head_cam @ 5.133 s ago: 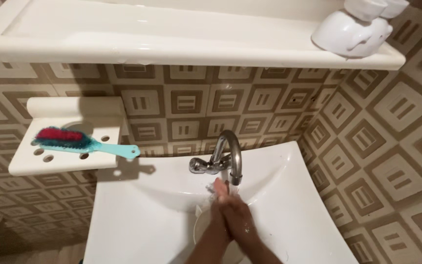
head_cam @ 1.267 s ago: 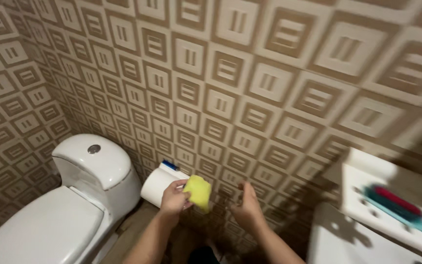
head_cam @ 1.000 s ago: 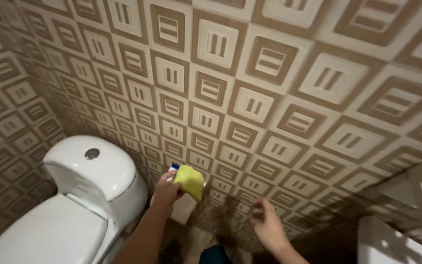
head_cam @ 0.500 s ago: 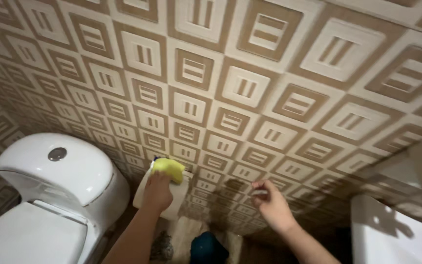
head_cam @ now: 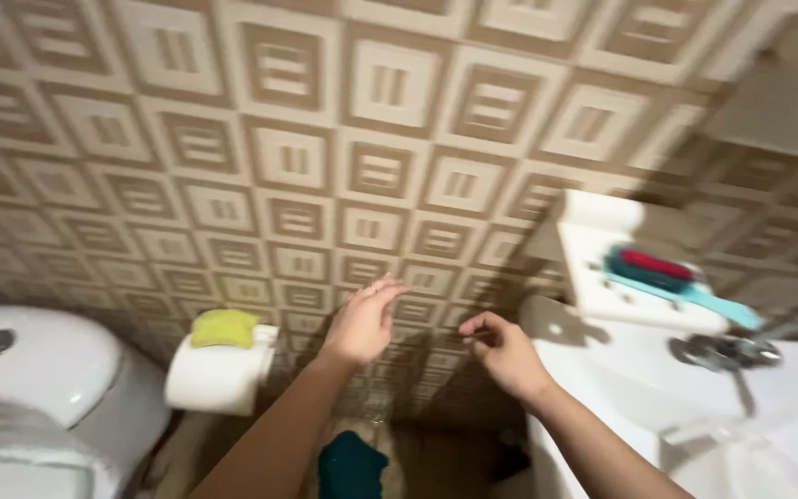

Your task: The person washes a white ceramic cup in a bathroom sink using a sponge and soap, then rinses it under running water. They place the cleaned cup on a shelf above the sink and repeat the process with a second cup.

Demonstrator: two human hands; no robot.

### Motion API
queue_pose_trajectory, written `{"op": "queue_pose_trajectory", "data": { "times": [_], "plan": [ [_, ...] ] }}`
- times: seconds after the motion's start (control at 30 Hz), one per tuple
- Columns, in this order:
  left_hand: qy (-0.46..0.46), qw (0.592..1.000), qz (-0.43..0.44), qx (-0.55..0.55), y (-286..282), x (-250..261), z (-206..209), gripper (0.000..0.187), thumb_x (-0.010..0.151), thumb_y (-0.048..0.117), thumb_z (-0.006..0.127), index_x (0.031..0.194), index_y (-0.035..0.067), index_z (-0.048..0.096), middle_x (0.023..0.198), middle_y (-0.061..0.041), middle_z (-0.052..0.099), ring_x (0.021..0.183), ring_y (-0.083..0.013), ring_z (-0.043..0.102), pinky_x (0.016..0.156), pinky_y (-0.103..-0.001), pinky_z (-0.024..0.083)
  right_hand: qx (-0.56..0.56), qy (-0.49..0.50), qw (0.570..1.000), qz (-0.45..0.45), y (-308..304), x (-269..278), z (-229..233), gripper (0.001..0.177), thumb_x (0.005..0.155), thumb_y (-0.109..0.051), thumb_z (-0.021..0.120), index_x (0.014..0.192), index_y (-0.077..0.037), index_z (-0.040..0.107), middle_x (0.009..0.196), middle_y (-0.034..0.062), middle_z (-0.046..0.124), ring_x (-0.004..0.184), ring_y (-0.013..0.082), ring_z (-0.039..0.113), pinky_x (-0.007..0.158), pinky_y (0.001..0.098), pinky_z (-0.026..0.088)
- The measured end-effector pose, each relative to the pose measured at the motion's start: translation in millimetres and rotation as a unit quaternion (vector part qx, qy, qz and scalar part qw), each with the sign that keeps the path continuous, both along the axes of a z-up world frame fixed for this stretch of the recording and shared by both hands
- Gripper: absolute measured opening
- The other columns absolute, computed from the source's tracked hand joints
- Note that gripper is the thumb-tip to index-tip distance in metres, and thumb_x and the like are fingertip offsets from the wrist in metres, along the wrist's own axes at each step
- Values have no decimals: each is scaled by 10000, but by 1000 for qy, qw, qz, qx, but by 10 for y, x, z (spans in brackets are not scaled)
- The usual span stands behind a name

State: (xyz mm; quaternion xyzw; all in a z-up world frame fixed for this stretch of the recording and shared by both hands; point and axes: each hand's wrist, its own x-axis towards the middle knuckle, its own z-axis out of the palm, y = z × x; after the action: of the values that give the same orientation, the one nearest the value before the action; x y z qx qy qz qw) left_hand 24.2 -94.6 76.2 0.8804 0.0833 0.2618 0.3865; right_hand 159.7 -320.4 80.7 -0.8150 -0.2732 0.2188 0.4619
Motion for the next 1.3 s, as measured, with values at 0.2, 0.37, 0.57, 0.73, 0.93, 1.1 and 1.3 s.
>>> {"op": "queue_pose_trajectory", "data": {
  "times": [0.2, 0.37, 0.57, 0.73, 0.93, 1.1, 1.3],
  "plan": [
    [-5, 994, -86, -62, -1286, 405, 412, 428, 868, -60, 495, 1214, 97, 692, 1196, -129, 686, 1119, -338, 644, 971, -405, 520, 81, 62, 994, -27, -1417, 237, 186, 177, 886, 98, 538, 895, 17, 696, 894, 112, 759, 866, 191, 717, 836, 341, 587],
    [-31, 989, -133, -48, -2503, 773, 474, 428, 860, -57, 513, 1184, 115, 733, 1153, -146, 705, 1125, -353, 648, 985, -417, 506, 214, 136, 954, -160, -3109, 558, 122, 177, 784, 153, 506, 745, 31, 629, 813, 175, 752, 766, 265, 725, 756, 382, 589],
    [112, 969, -199, -95, -3931, 1219, 315, 317, 900, 59, 564, 1181, 124, 694, 1170, -119, 696, 1089, -323, 657, 927, -416, 518, 170, 291, 894, -296, -4489, 1472, -429, 186, 941, 0, 475, 830, 9, 624, 756, 144, 666, 684, 233, 629, 679, 353, 540],
    [89, 974, -147, -145, -4950, 1839, -147, 269, 904, 77, 587, 1141, 100, 714, 1001, -161, 744, 967, -351, 703, 851, -433, 549, 200, 332, 888, -248, -4418, 1705, -378, 144, 948, -29, 490, 906, -1, 626, 803, 138, 666, 678, 238, 649, 688, 366, 555],
    [166, 944, -108, -264, -5566, 2348, -200, 211, 806, 86, 677, 1011, 50, 710, 908, -139, 756, 878, -317, 753, 768, -414, 572, 175, 214, 939, -204, -4663, 1495, 311, 208, 922, 27, 514, 988, 70, 707, 896, 146, 742, 769, 201, 696, 782, 325, 586],
    [122, 965, -114, -203, -5721, 2430, -86, 150, 901, 191, 686, 948, 83, 780, 887, -137, 748, 823, -330, 725, 751, -406, 551, 47, -66, 986, -144, -5168, 1570, -231, 229, 811, 91, 548, 899, 34, 752, 801, 93, 761, 753, 144, 660, 715, 292, 549],
    [-10, 997, -21, -73, -5182, 2344, -342, 234, 784, 40, 657, 989, 88, 760, 1033, -126, 724, 1028, -355, 654, 908, -441, 521, 18, 116, 975, -191, -4939, 1458, -548, 205, 928, -13, 513, 879, 28, 707, 744, 90, 691, 694, 185, 635, 664, 331, 553]
  ]
}}
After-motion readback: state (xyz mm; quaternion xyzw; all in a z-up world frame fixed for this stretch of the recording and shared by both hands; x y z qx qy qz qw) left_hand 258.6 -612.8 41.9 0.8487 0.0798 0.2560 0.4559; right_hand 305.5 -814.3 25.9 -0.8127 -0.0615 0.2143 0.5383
